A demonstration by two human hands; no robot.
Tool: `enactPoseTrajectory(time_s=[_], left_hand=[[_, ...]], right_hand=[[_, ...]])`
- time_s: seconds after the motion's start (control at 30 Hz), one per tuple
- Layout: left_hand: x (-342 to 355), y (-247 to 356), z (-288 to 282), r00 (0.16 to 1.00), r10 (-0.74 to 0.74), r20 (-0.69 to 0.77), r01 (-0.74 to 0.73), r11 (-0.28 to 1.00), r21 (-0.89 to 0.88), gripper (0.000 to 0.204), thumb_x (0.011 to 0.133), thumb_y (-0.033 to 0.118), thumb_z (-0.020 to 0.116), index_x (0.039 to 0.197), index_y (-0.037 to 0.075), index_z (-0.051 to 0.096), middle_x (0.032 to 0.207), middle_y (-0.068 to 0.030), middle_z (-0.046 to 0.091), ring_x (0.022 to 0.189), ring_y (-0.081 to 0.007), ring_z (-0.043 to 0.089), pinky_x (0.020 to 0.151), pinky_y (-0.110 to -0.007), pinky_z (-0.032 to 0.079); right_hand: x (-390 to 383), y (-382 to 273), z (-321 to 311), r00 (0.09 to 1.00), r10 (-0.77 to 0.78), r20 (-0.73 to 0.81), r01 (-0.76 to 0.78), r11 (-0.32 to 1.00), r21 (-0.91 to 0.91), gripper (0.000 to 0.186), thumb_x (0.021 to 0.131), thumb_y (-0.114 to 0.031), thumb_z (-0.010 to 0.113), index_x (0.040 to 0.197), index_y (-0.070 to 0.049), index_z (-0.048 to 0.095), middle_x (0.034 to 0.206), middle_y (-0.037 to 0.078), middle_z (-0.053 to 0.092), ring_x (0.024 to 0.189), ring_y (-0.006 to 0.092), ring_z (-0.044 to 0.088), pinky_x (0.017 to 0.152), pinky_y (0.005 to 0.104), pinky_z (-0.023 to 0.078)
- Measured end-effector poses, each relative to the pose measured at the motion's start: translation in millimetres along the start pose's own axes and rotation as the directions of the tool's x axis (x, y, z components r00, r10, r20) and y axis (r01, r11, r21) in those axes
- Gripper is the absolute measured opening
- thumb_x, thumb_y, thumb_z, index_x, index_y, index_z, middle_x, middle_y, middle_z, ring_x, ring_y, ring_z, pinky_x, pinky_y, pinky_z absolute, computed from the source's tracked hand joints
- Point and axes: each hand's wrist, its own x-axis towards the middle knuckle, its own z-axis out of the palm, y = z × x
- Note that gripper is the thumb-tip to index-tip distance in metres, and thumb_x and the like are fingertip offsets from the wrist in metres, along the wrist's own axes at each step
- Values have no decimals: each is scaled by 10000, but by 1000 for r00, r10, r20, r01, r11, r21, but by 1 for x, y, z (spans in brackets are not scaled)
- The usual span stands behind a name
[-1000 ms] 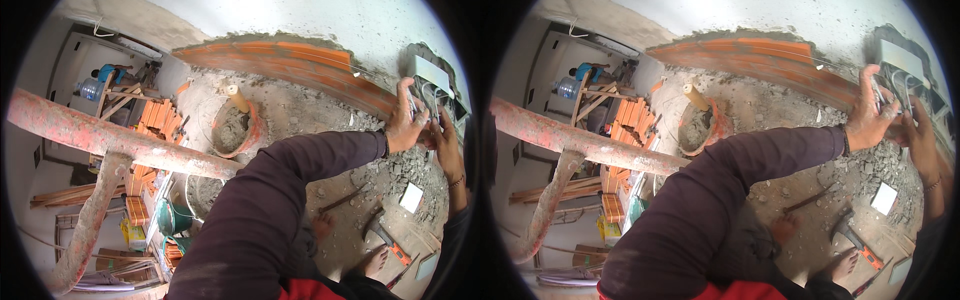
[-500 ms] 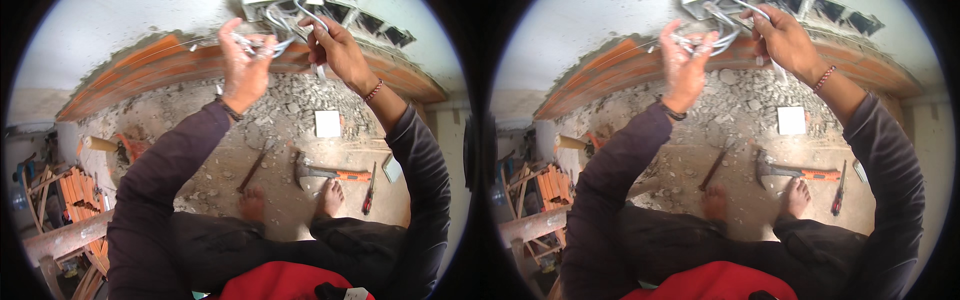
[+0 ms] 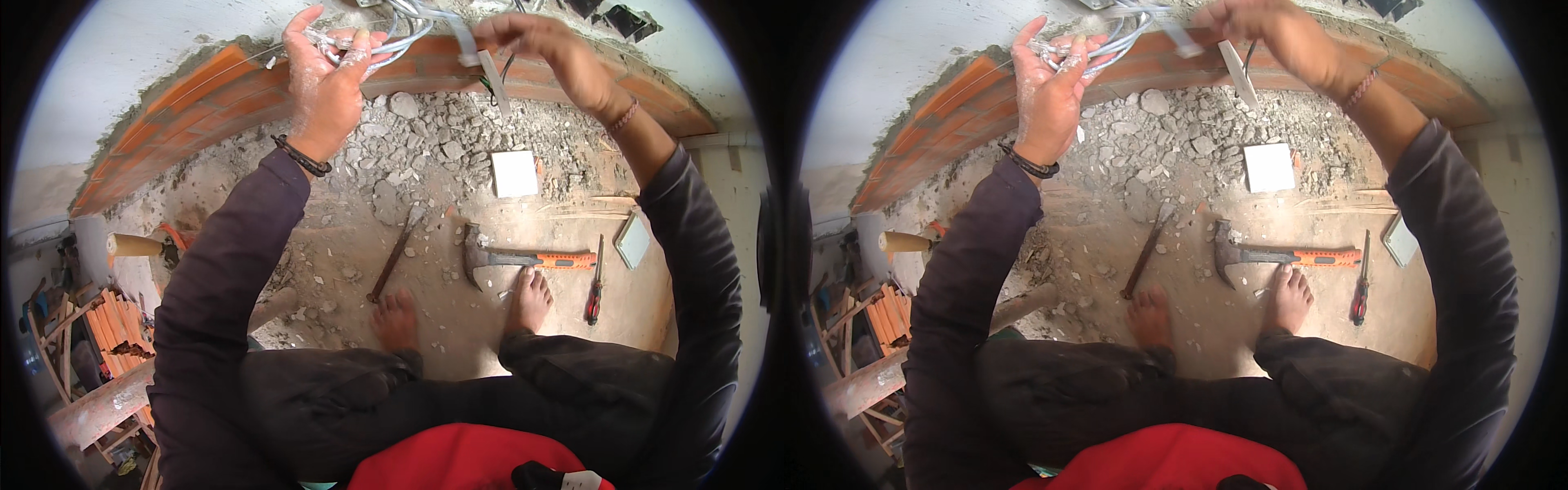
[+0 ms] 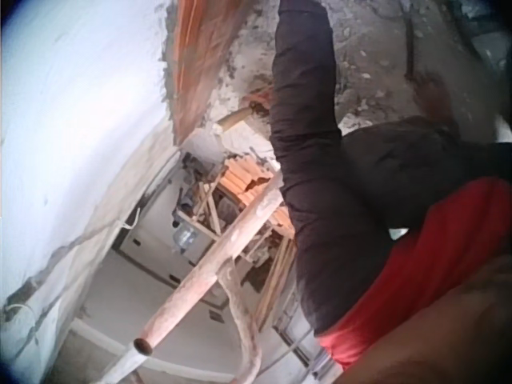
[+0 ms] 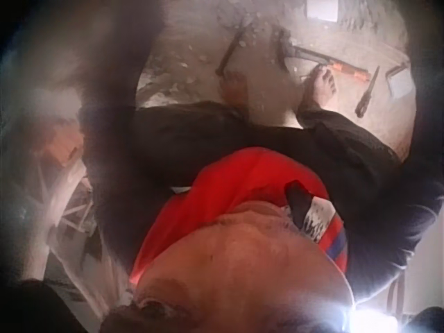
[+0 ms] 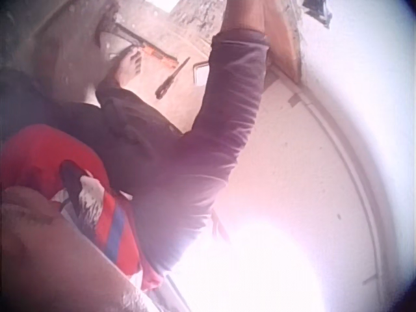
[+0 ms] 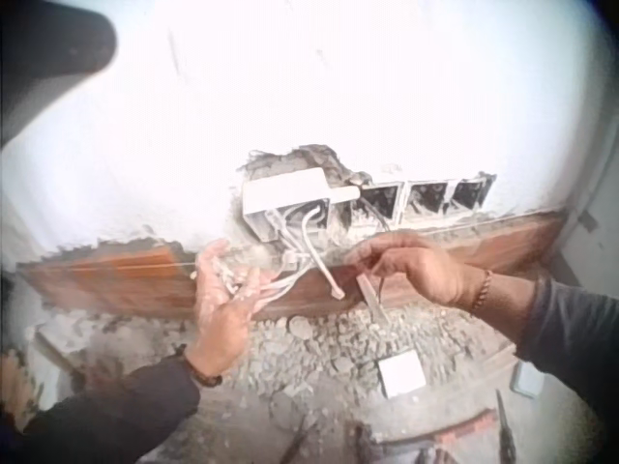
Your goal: The person organizes electrical wires within junction boxes on a wall and uses a hammer and chisel to remove masonry debris from around the boxes.
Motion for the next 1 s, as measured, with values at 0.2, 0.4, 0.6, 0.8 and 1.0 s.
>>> enactPoseTrajectory(time_s=[0.2,0.4,0.6,0.8,1.0], left_hand=[[3,3,4,1000,-2,-9,1,1000,-12,560,962,9,506,1387,87,151,1249,-189,486,1206,-296,526,1043,-471,448],[24,25,28,996,-39,-80,26,988,-153,522,933,15,501,1377,64,230,1288,-184,484,1107,-259,554,948,-419,498],[34,30,26,997,-62,-51,50,976,-212,540,935,16,524,1372,63,211,1312,-199,457,1039,-218,558,902,-371,508],[33,26,19,999,-44,0,43,992,-114,556,935,33,528,1381,60,197,1351,-209,434,1049,-222,559,877,-356,515],[29,19,14,998,-47,32,51,992,-116,548,948,5,499,1381,68,168,1382,-222,413,1170,-284,533,959,-415,484]], right_hand=[[28,-37,10,974,173,-148,-182,982,-53,431,937,-157,444,1330,11,384,989,92,616,889,201,603,833,330,480],[37,-47,32,950,174,-261,-219,963,-156,589,947,-146,402,1462,9,162,827,123,593,754,211,613,697,328,513],[55,-65,33,929,270,-253,-287,957,-31,667,929,-114,384,1487,45,56,766,120,575,643,214,584,637,329,515],[63,-67,22,931,323,-168,-313,946,81,584,910,-110,443,1417,44,199,786,132,595,642,250,592,645,356,513],[63,-51,21,911,266,-316,-282,960,-4,498,903,-113,476,1346,30,301,792,139,602,655,270,600,644,364,512]])
